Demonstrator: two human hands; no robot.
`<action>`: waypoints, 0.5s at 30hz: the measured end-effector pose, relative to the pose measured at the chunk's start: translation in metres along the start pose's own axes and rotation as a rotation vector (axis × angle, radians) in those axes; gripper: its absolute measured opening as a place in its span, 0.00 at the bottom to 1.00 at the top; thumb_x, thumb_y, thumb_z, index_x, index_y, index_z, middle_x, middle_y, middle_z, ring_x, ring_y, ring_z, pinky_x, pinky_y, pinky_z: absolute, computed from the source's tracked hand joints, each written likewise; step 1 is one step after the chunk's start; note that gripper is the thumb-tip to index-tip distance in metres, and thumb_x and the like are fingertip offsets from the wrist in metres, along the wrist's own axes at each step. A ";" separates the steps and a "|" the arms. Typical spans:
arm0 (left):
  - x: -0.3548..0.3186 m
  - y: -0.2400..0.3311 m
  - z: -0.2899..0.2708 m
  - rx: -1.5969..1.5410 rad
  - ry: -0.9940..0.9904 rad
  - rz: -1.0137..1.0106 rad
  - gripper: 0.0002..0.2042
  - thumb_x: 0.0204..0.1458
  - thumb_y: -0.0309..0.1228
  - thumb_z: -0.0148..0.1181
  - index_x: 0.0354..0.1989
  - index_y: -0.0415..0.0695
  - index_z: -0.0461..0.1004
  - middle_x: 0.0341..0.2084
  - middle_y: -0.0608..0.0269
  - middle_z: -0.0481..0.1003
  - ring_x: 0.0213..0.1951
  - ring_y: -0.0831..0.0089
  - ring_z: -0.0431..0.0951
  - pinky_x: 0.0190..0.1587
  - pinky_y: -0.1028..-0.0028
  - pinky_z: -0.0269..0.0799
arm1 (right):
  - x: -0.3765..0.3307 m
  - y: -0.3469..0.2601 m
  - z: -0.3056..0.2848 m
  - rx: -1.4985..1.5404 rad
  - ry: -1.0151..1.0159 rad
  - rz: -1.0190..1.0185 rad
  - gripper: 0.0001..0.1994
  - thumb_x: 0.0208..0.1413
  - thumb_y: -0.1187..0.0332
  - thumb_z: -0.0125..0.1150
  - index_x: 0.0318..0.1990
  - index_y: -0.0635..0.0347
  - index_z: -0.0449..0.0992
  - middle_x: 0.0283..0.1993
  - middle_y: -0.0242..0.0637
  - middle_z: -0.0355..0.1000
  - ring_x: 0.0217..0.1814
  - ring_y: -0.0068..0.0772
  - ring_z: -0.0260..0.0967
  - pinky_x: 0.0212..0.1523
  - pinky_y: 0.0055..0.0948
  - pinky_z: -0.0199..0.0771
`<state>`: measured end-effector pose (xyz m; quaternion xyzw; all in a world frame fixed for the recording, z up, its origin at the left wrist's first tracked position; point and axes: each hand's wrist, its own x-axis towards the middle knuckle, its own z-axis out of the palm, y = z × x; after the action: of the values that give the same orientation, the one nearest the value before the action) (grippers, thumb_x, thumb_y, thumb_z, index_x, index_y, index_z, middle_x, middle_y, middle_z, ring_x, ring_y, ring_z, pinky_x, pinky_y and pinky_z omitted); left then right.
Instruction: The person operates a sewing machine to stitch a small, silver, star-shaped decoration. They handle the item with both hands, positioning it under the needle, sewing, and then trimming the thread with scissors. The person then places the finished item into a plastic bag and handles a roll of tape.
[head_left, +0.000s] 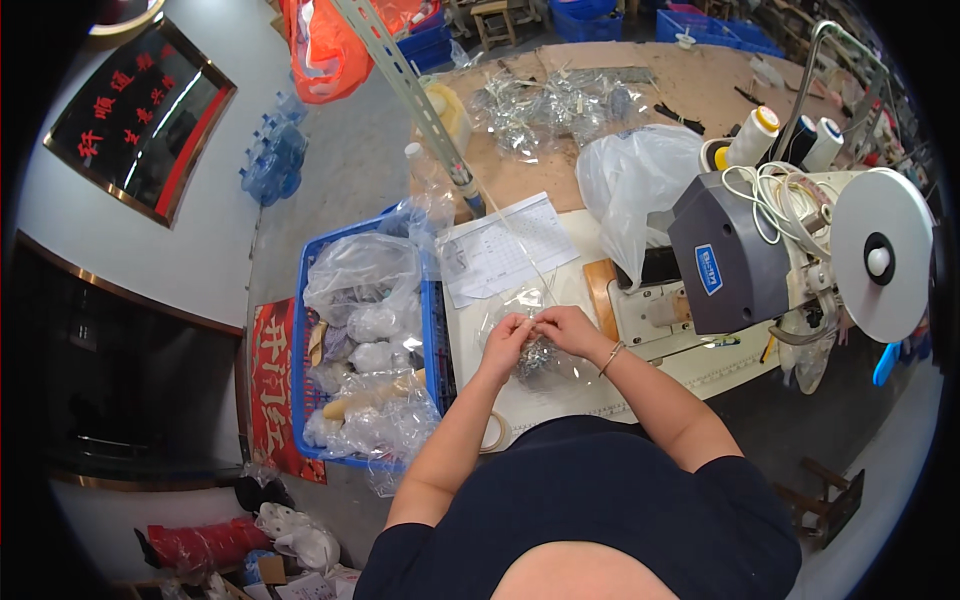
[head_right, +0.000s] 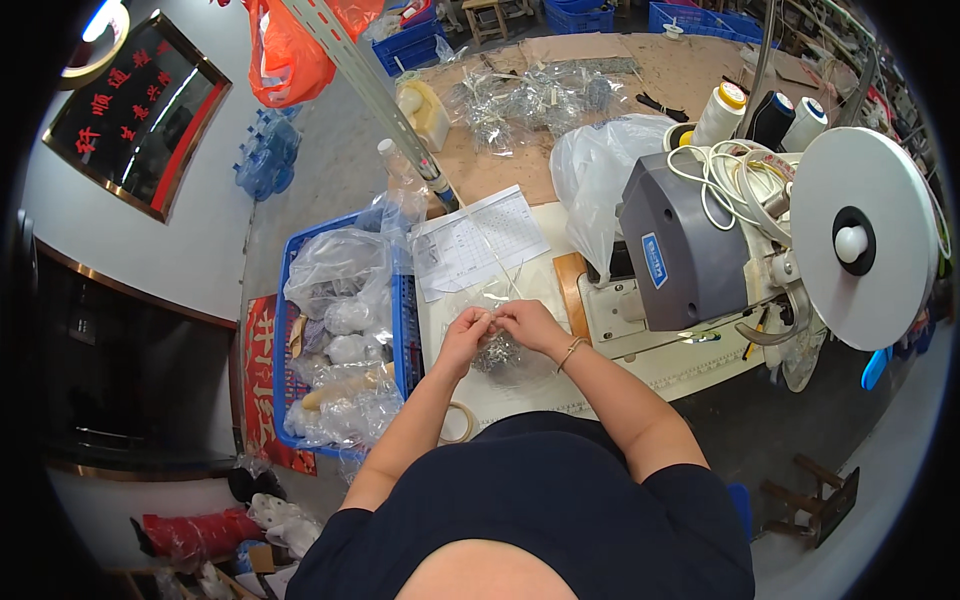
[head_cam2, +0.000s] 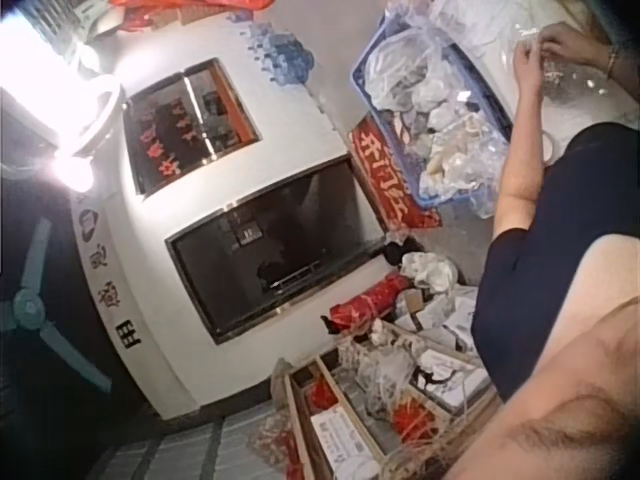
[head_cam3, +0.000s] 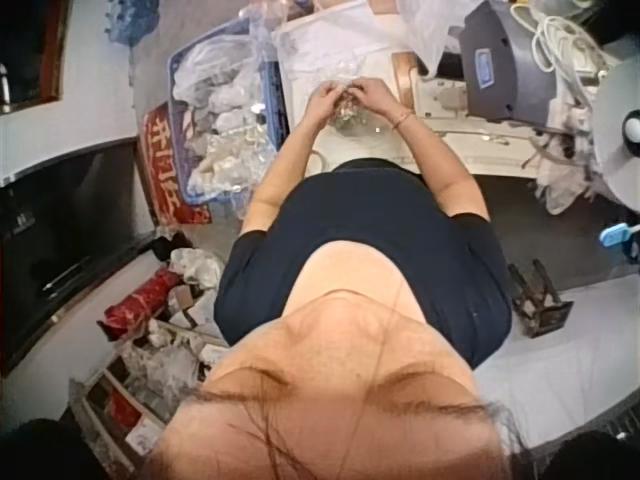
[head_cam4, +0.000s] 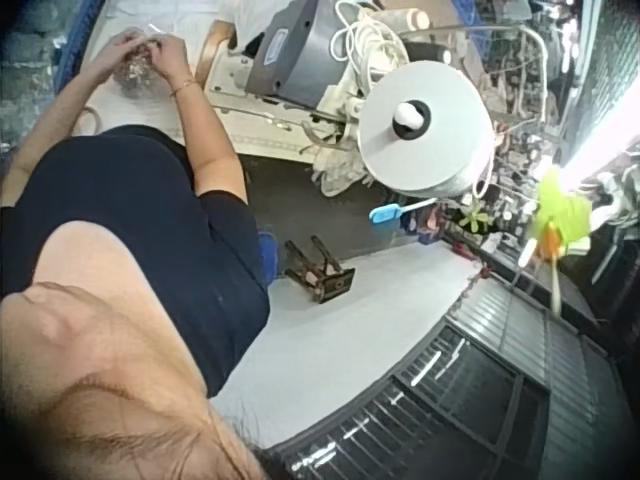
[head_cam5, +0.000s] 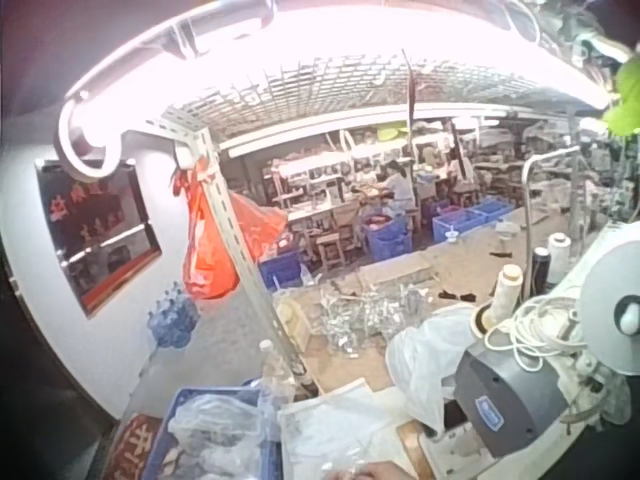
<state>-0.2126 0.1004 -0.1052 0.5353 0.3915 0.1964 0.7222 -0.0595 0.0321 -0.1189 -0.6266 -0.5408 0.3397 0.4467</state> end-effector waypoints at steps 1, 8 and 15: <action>0.000 0.001 0.000 -0.007 0.009 0.000 0.07 0.57 0.33 0.52 0.33 0.44 0.71 0.25 0.71 0.72 0.27 0.85 0.66 0.30 0.83 0.61 | 0.003 0.005 0.002 -0.007 0.005 -0.069 0.07 0.49 0.73 0.59 0.37 0.60 0.77 0.25 0.41 0.72 0.27 0.37 0.70 0.30 0.31 0.68; 0.006 0.010 -0.001 -0.062 0.116 -0.077 0.11 0.52 0.31 0.58 0.42 0.44 0.66 0.24 0.68 0.71 0.26 0.79 0.70 0.29 0.81 0.64 | -0.013 0.002 0.001 -0.230 0.137 -0.452 0.04 0.48 0.73 0.58 0.32 0.58 0.78 0.26 0.38 0.71 0.31 0.42 0.69 0.34 0.35 0.70; -0.012 0.007 0.009 0.803 0.127 0.536 0.13 0.47 0.24 0.59 0.41 0.39 0.67 0.29 0.56 0.75 0.29 0.73 0.78 0.30 0.74 0.72 | -0.001 -0.001 -0.005 -0.176 0.001 -0.185 0.04 0.46 0.70 0.61 0.28 0.59 0.78 0.27 0.39 0.73 0.31 0.40 0.71 0.33 0.33 0.71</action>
<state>-0.2127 0.0887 -0.0937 0.8407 0.3279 0.2412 0.3572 -0.0557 0.0302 -0.1162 -0.6109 -0.6238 0.2478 0.4199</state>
